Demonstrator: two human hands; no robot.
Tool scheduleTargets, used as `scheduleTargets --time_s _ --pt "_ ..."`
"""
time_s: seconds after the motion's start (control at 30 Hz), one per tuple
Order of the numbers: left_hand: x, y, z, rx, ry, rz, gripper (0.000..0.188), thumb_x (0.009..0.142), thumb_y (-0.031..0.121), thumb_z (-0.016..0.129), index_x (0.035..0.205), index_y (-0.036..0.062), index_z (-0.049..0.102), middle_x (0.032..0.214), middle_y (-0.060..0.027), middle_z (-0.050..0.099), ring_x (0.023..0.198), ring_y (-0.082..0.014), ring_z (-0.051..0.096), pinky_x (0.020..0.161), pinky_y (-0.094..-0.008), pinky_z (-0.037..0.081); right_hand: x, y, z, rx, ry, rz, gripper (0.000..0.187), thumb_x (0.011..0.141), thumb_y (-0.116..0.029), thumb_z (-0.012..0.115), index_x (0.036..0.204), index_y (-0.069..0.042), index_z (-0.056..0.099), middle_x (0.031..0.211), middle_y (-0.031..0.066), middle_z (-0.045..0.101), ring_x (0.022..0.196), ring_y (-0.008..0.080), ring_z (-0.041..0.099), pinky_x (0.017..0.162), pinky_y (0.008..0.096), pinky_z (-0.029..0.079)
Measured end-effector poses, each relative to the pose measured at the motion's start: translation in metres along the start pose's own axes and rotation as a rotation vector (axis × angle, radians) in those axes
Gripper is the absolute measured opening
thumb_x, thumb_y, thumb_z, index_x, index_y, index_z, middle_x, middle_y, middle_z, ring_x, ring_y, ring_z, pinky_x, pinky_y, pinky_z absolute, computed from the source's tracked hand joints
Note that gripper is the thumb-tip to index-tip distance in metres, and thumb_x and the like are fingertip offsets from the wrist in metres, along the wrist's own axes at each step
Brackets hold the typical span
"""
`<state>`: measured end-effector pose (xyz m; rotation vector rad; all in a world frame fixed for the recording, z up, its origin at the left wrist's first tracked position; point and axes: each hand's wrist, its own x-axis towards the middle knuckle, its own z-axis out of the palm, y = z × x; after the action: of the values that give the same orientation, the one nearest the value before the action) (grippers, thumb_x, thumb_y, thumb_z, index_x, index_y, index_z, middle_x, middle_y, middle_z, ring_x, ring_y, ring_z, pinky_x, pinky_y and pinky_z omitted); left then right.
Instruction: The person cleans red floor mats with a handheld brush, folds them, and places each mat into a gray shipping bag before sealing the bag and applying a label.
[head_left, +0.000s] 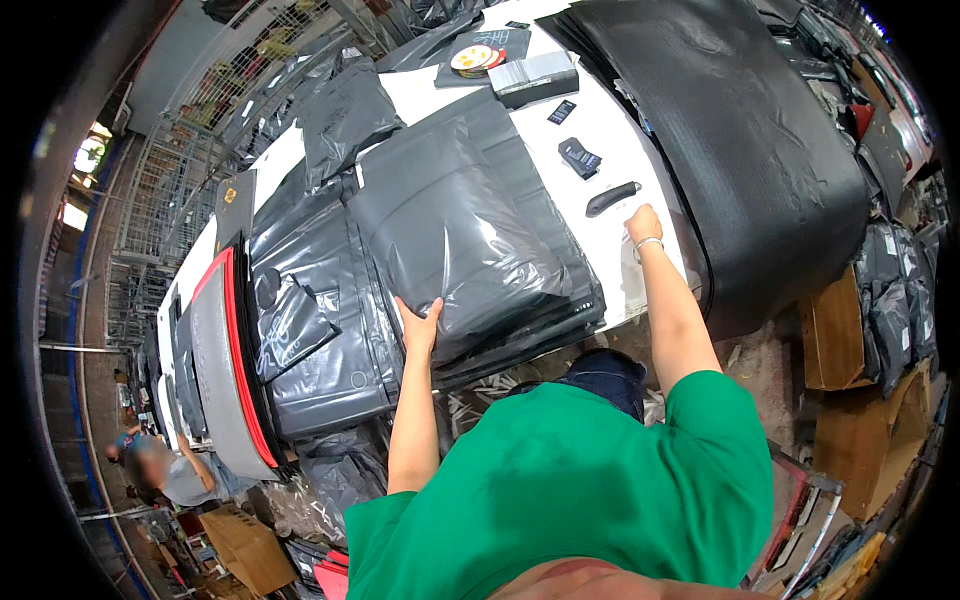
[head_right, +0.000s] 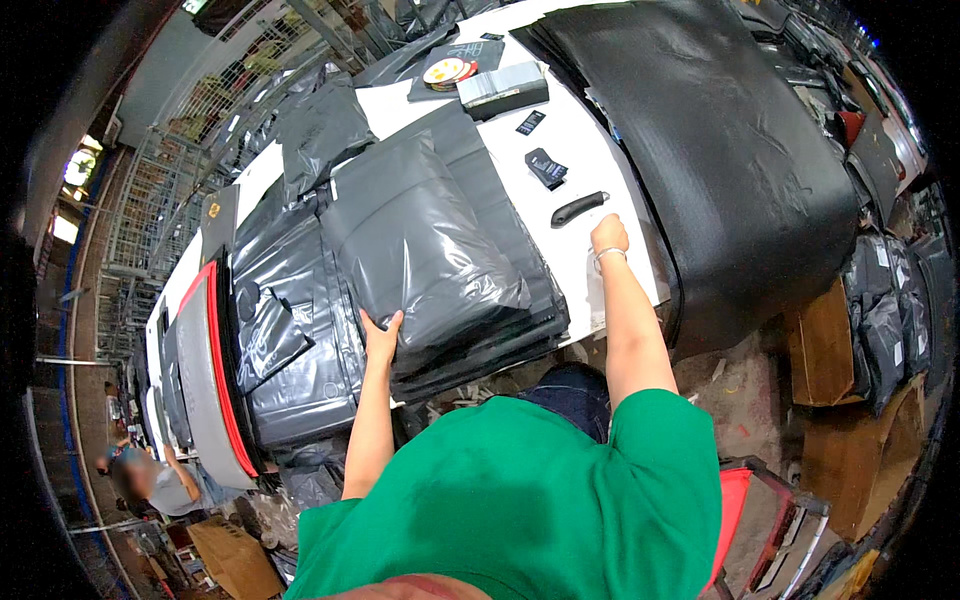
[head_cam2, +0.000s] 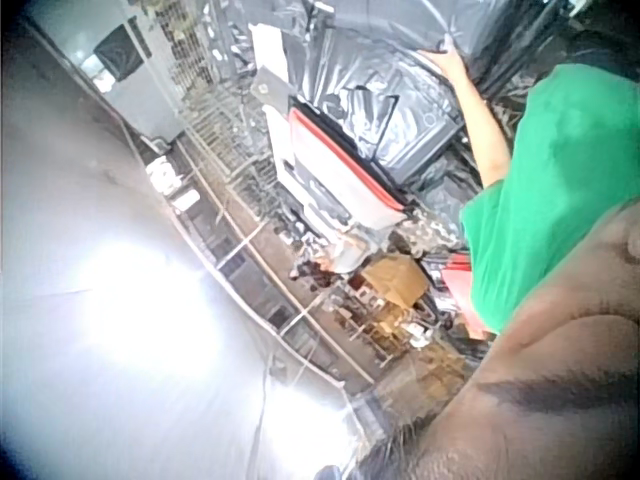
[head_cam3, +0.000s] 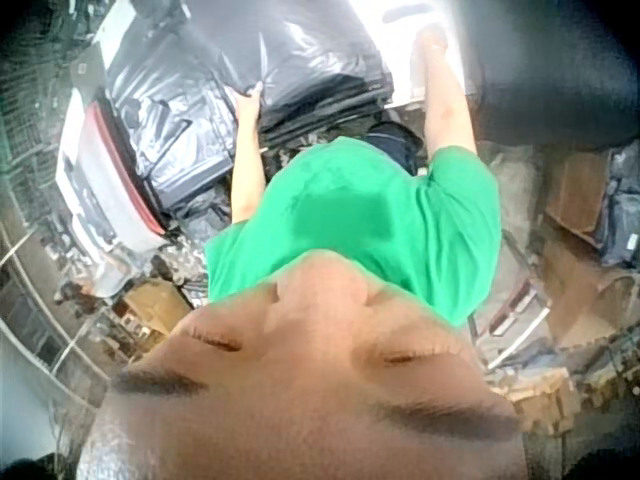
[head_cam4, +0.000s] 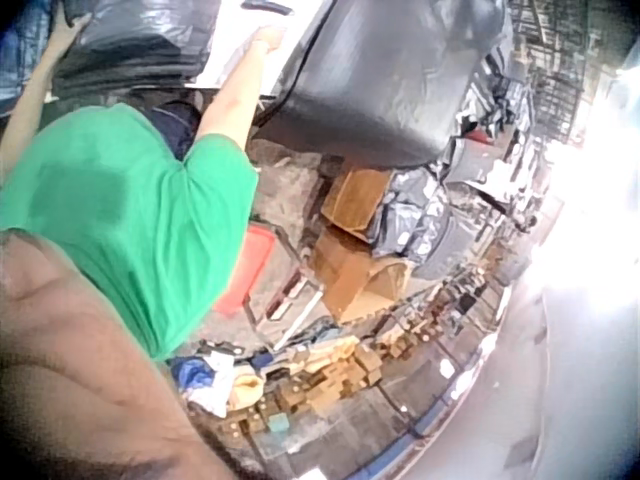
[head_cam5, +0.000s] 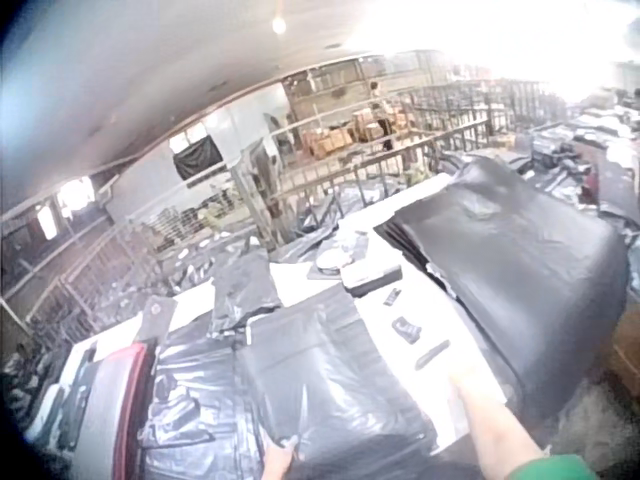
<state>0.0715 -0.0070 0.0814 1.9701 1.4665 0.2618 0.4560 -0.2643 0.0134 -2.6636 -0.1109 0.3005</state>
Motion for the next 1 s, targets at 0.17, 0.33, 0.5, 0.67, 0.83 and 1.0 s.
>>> scheduleTargets --time_s 0.17,0.33,0.5,0.67,0.83,1.0 --pt "-0.005 -0.006 0.003 -0.074 0.03 0.028 0.101 0.07 0.048 0.066 0.137 -0.0029 0.011 0.138 -0.0263 0.023 0.127 -0.0353 0.029 0.103 -0.0375 0.025 -0.009 -0.004 -0.019 -0.075 0.007 -0.155 0.024 0.079 -0.026 0.056 0.078 -0.004 0.065 0.082 0.0209 0.063 0.079 0.0355 0.062 0.07 0.0421 0.049" --pt "-0.016 0.0 -0.001 -0.094 0.109 0.1 0.088 0.074 0.036 0.066 0.136 -0.0022 0.015 0.136 -0.0271 0.026 0.126 -0.0361 0.028 0.103 -0.039 0.024 -0.008 -0.001 -0.03 -0.089 0.068 -0.229 0.03 0.081 -0.03 0.056 0.078 0.0 0.064 0.077 0.0188 0.063 0.07 0.0315 0.062 0.062 0.0392 0.048" --pt "-0.081 0.052 -0.012 -0.381 0.166 0.388 0.053 0.08 0.008 0.06 0.128 0.0011 0.037 0.124 -0.0154 0.044 0.111 -0.0242 0.045 0.095 -0.0328 0.034 -0.045 0.041 -0.038 1.147 -0.516 0.124 0.022 0.083 -0.022 0.058 0.07 -0.003 0.058 0.062 0.0068 0.059 0.049 0.0108 0.049 0.044 0.0207 0.037" --pt "-0.132 0.107 -0.009 -0.873 -0.53 0.205 0.029 0.085 0.009 0.055 0.112 -0.0024 0.054 0.099 -0.0111 0.062 0.086 -0.0136 0.059 0.077 -0.025 0.047 -0.21 -0.064 -0.081 1.314 -0.617 -0.122 0.014 0.084 -0.013 0.056 0.077 -0.001 0.06 0.065 0.0025 0.058 0.051 0.0063 0.047 0.048 0.0183 0.037" --pt "-0.141 0.118 -0.02 -0.906 -0.552 0.206 0.023 0.083 0.01 0.058 0.102 -0.0021 0.059 0.088 -0.0064 0.065 0.073 -0.008 0.056 0.065 -0.0206 0.044 -0.255 -0.087 -0.097 1.351 -0.627 -0.346 0.015 0.084 -0.01 0.056 0.09 0.003 0.061 0.076 0.0043 0.061 0.057 0.0079 0.051 0.053 0.0195 0.041" --pt "-0.14 0.105 -0.02 -0.912 -0.533 0.216 0.015 0.081 0.007 0.06 0.093 -0.0023 0.062 0.082 -0.0062 0.065 0.067 -0.0066 0.054 0.061 -0.0193 0.043 -0.264 -0.089 -0.102 1.338 -0.646 -0.372 0.015 0.084 -0.008 0.055 0.093 0.004 0.06 0.078 0.0055 0.061 0.059 0.0093 0.053 0.055 0.0205 0.043"
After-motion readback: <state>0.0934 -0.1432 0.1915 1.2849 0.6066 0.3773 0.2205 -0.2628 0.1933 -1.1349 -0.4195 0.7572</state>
